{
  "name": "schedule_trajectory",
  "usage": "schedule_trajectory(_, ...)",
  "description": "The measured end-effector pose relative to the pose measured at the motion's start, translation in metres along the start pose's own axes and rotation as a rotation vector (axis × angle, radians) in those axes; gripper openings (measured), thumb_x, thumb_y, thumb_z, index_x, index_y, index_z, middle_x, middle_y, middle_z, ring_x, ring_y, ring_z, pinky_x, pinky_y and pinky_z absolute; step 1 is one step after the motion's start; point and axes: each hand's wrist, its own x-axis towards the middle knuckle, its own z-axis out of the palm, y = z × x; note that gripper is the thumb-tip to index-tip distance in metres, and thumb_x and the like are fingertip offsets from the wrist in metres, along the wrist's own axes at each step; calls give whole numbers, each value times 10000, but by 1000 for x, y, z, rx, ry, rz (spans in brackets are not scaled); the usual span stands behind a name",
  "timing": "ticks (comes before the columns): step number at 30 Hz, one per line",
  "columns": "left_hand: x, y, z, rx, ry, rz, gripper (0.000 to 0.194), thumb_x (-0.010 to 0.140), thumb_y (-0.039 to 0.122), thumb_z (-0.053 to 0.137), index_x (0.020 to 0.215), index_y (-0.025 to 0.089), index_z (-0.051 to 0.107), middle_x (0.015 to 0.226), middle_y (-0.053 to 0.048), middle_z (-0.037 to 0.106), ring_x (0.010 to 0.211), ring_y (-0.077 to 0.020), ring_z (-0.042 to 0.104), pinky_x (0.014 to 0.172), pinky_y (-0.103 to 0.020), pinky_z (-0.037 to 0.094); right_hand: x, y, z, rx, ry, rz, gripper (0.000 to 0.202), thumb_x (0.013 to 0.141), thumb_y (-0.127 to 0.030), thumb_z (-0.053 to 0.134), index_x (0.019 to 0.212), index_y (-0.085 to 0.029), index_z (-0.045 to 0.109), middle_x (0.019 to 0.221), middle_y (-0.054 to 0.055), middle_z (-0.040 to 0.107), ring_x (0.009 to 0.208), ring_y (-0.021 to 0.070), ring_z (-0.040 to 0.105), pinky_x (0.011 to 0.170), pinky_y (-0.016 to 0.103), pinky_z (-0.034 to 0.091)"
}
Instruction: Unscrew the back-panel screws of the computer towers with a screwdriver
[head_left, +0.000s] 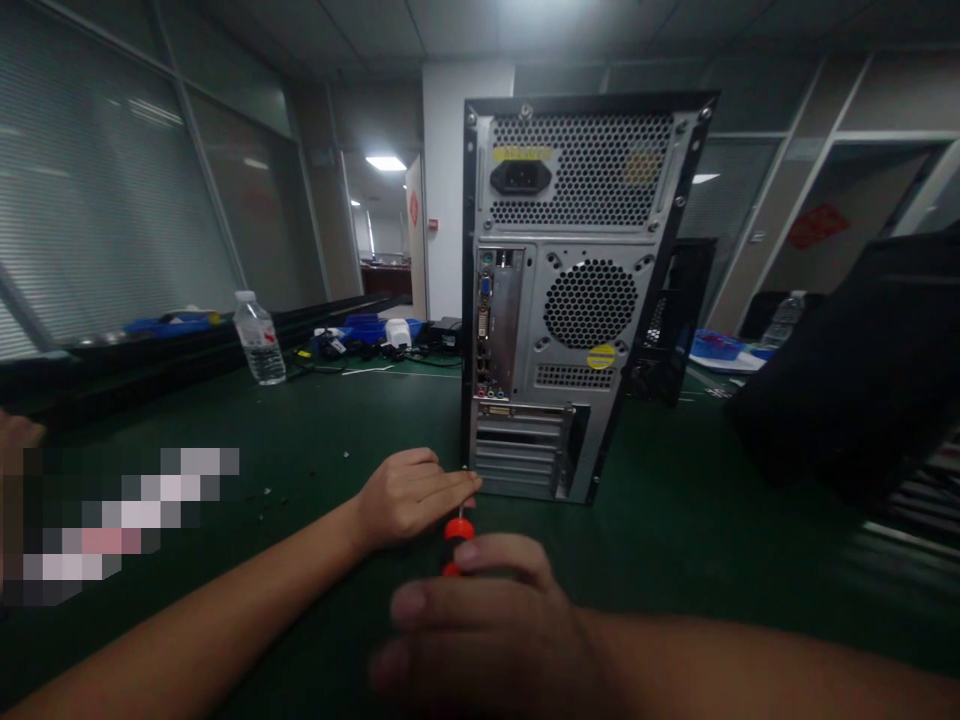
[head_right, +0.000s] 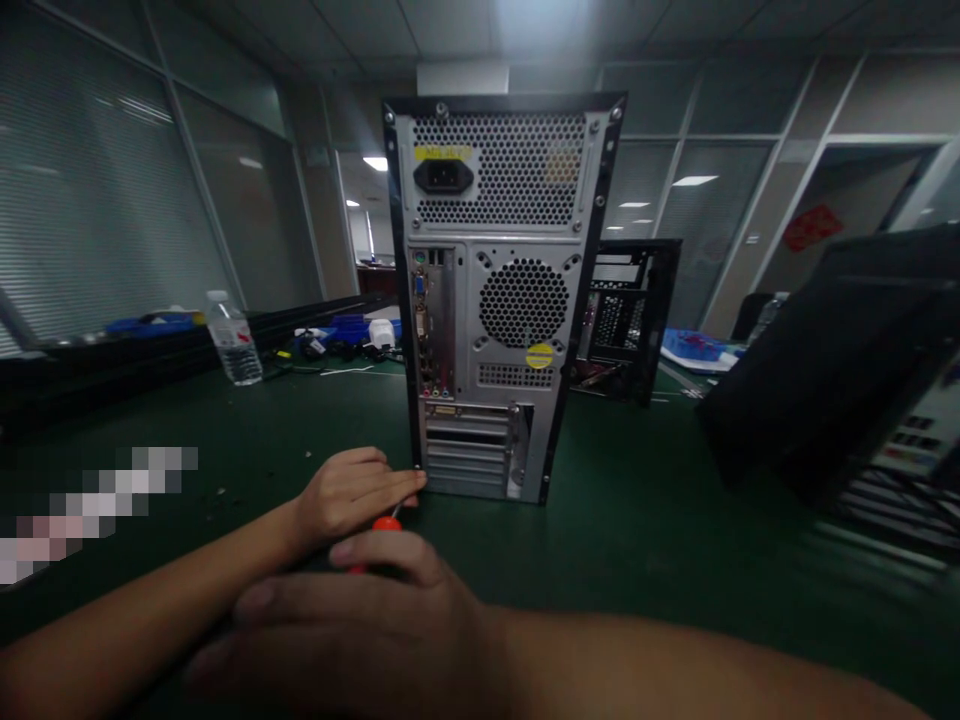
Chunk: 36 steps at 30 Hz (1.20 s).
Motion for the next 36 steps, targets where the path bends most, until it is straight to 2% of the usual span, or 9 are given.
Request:
schedule_trajectory(1,0,0,0,1,-3,8,285,935,164,578,1209,85,577,1022,-114,756,787,-133,721,642,-275,559,4,9,3,19,3,-27,317,1064,-364,391,1252,-146,521,1128,-15,695,1244,58,550,1167,217,309)
schedule_trajectory(4,-3,-1,2,41,-33,55,309,935,163,575,1231,74,566,1052,-113,750,812,-140,716,649,-280,557,5,28,12,5,-83,-194,214,1006,-366,536,1186,-272,604,1283,-6,625,1324,125,490,1101,325,389)
schedule_trajectory(7,-6,-1,4,93,-63,86,316,919,159,590,1215,48,578,1072,-129,741,788,-153,707,642,-297,553,-1,34,14,-4,-265,-233,282,1053,-413,397,1221,-349,615,1354,-62,575,1347,81,438,1090,286,381)
schedule_trajectory(10,-7,-1,5,99,-72,89,307,926,155,563,1210,40,581,1071,-137,738,774,-153,696,634,-299,547,-3,31,12,-27,-285,-228,310,1070,-363,356,1208,-329,632,1323,-73,597,1330,58,436,1084,248,367)
schedule_trajectory(16,-2,0,4,11,-85,37,272,956,188,483,1160,66,617,1027,-124,744,855,-187,701,730,-338,564,-4,24,20,93,-59,-103,327,1088,-312,296,1097,-224,611,1021,-17,686,1067,45,586,940,223,405)
schedule_trajectory(22,-3,0,6,59,-20,-38,236,888,222,644,1111,144,653,1006,-70,754,921,-177,698,817,-338,564,-12,29,37,192,237,-5,407,1078,-423,267,804,-190,456,698,-25,514,688,91,513,693,226,397)
schedule_trajectory(30,-2,2,3,26,34,21,117,886,178,657,984,116,673,981,-69,766,935,-181,731,837,-327,606,-9,33,47,224,59,-92,328,1049,-454,389,964,-173,534,781,-29,612,745,68,585,744,196,441)
schedule_trajectory(33,0,4,0,55,21,65,132,894,151,635,1004,88,673,1014,-95,761,948,-198,733,830,-334,623,-13,35,53,172,43,-160,467,1087,-401,229,810,-162,520,634,-45,510,567,64,484,599,206,397)
schedule_trajectory(36,1,4,-1,78,-2,106,170,918,134,577,1039,60,672,1024,-119,756,966,-213,731,821,-343,632,-18,37,56,135,67,-180,465,1069,-424,315,707,-167,454,591,-54,435,516,68,397,500,223,297)
